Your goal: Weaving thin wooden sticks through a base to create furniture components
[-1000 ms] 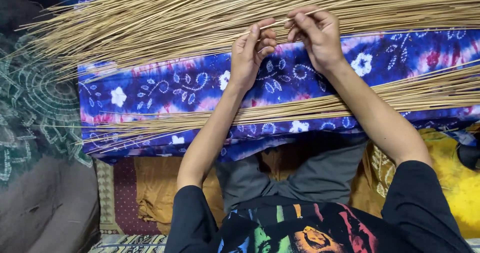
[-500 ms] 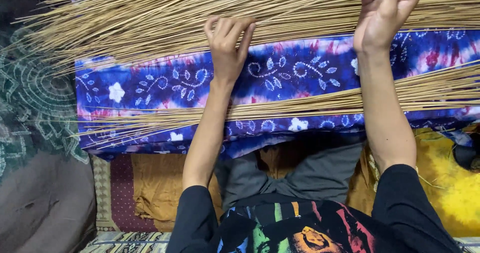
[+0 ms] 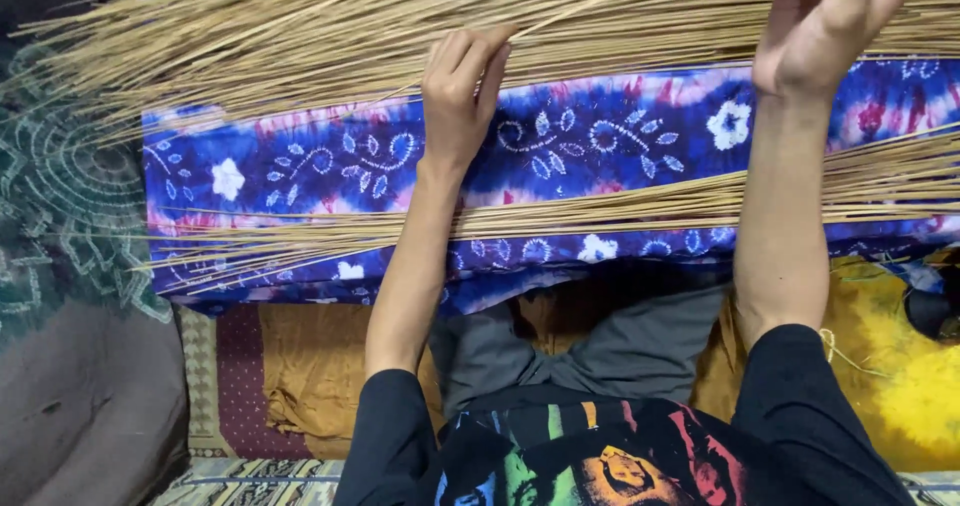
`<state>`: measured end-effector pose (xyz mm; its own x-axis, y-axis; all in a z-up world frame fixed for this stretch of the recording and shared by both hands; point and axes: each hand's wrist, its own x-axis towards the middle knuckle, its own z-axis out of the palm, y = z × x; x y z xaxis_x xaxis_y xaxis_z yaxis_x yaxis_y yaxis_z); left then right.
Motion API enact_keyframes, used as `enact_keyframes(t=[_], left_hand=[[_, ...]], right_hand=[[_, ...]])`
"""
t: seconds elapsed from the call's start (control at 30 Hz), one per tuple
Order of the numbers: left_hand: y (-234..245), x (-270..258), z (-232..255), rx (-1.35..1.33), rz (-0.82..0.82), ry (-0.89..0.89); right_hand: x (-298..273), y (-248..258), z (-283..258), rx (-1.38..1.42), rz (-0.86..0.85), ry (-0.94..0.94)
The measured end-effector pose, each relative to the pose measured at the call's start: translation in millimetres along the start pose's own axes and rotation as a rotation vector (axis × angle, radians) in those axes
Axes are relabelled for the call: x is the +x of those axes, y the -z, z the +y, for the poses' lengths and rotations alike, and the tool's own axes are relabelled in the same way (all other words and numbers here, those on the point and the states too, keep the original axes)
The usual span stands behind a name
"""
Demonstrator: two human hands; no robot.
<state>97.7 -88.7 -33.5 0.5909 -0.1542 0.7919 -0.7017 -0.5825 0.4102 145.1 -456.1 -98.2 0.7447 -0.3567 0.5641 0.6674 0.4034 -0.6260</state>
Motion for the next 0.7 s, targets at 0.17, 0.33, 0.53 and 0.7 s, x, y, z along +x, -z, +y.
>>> enact_keyframes(t=[0.17,0.33,0.53,0.7], left_hand=[[-27.5,-11.3,9.4,-0.176,-0.011,-0.033],[-10.0,-3.5,22.8,-0.214,-0.028,-0.021],[-15.5,-6.4,18.2,-0.255,-0.055,0.025],[-26.0,-9.8,33.6,-0.447,-0.081,0.112]], right_hand=[[-30.6,-127.2,-29.6,-0.411,-0.533,0.021],[-37.1,-149.9,-39.6,-0.318,-0.553,-0.038],[-28.2,-133.7,-37.4,-0.302,-0.326,0.121],[-51.9,-173.7,-38.3,-0.393,-0.643,-0.073]])
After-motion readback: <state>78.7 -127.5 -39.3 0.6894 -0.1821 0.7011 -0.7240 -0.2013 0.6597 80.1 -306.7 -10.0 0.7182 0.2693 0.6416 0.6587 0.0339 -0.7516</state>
